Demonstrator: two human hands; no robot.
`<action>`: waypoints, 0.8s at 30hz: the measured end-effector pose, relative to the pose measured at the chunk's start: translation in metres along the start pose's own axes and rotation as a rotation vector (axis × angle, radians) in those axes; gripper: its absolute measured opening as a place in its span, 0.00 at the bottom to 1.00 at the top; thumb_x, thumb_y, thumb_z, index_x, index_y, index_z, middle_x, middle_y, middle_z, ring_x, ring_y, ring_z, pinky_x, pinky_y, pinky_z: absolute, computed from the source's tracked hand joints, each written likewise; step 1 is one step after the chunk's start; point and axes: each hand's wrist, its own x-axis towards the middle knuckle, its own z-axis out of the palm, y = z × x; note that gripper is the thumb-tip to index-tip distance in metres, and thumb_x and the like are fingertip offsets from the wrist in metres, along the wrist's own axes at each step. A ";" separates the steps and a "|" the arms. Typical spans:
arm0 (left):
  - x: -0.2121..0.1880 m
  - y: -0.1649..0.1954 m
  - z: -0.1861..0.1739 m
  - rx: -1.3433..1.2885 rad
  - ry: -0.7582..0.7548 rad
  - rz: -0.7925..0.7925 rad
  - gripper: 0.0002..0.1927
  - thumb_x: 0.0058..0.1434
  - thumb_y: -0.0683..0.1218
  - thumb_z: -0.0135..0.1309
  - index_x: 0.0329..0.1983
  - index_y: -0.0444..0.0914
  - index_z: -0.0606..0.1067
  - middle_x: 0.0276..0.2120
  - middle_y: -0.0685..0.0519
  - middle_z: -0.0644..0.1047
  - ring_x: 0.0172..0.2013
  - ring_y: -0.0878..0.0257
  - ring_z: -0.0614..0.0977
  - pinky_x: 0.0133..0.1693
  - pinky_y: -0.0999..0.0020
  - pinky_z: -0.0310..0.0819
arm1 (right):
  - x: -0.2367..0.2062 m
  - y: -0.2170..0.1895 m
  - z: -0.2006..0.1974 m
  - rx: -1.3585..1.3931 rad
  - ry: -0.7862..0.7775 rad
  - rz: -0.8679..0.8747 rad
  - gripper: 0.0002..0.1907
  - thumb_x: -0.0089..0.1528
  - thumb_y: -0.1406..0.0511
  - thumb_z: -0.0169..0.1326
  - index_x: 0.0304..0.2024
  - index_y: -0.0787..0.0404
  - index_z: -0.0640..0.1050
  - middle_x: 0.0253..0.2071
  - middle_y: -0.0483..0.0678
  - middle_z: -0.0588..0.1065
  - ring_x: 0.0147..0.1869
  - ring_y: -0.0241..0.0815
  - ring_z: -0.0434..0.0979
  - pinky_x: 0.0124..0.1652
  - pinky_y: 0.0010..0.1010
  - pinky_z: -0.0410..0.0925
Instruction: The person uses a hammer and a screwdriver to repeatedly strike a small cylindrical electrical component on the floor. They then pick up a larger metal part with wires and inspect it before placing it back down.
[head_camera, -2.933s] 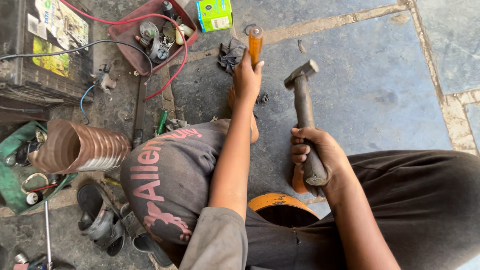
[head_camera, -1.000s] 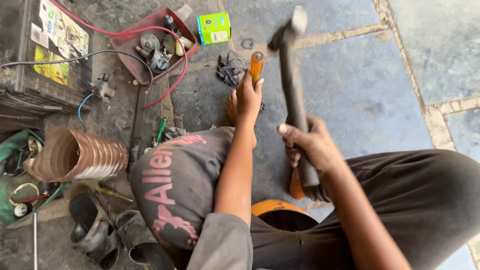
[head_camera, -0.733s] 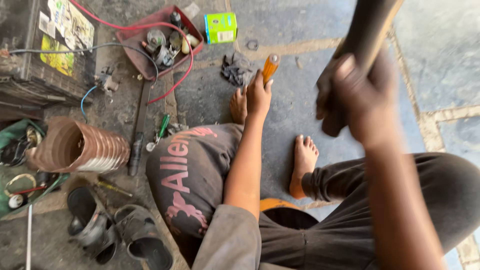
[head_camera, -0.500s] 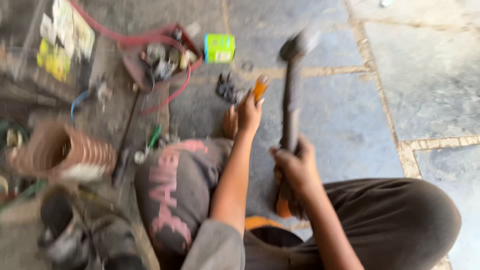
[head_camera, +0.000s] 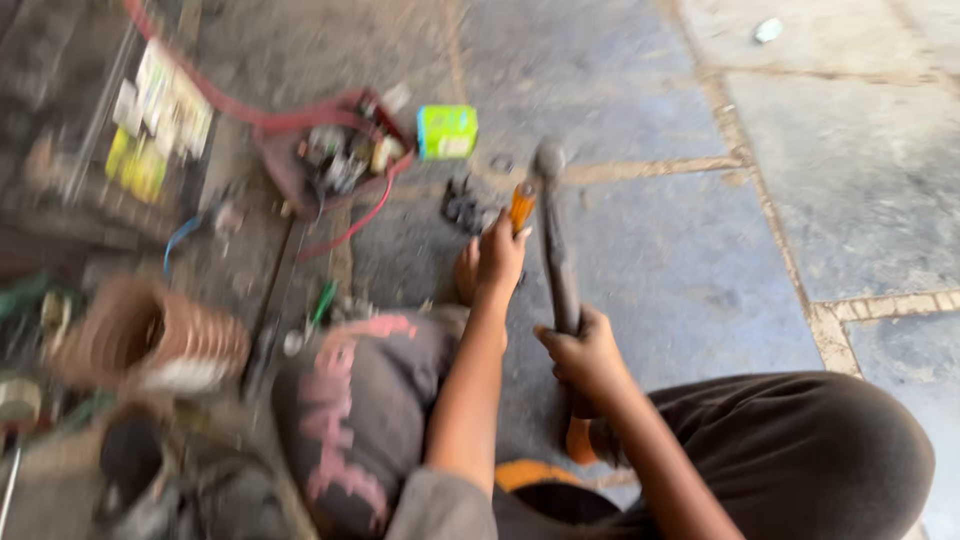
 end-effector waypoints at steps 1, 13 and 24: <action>-0.009 -0.003 -0.003 0.119 0.128 0.034 0.20 0.59 0.49 0.62 0.52 0.36 0.75 0.44 0.36 0.81 0.47 0.39 0.80 0.48 0.48 0.72 | 0.000 0.010 0.001 0.056 -0.162 0.299 0.14 0.58 0.66 0.63 0.35 0.63 0.70 0.18 0.44 0.65 0.16 0.36 0.63 0.16 0.32 0.60; 0.026 0.029 -0.036 -0.217 0.152 0.152 0.14 0.64 0.44 0.59 0.47 0.32 0.70 0.35 0.37 0.79 0.37 0.38 0.81 0.37 0.51 0.74 | -0.004 -0.028 -0.031 0.431 -0.025 0.099 0.12 0.58 0.69 0.59 0.36 0.61 0.67 0.20 0.45 0.65 0.16 0.35 0.62 0.16 0.30 0.59; 0.014 0.025 -0.018 -0.124 0.162 0.160 0.14 0.64 0.42 0.59 0.48 0.32 0.70 0.39 0.36 0.79 0.41 0.35 0.80 0.41 0.49 0.73 | 0.019 0.000 -0.037 0.493 -0.030 0.228 0.11 0.59 0.68 0.59 0.36 0.62 0.68 0.22 0.44 0.66 0.18 0.33 0.62 0.18 0.29 0.61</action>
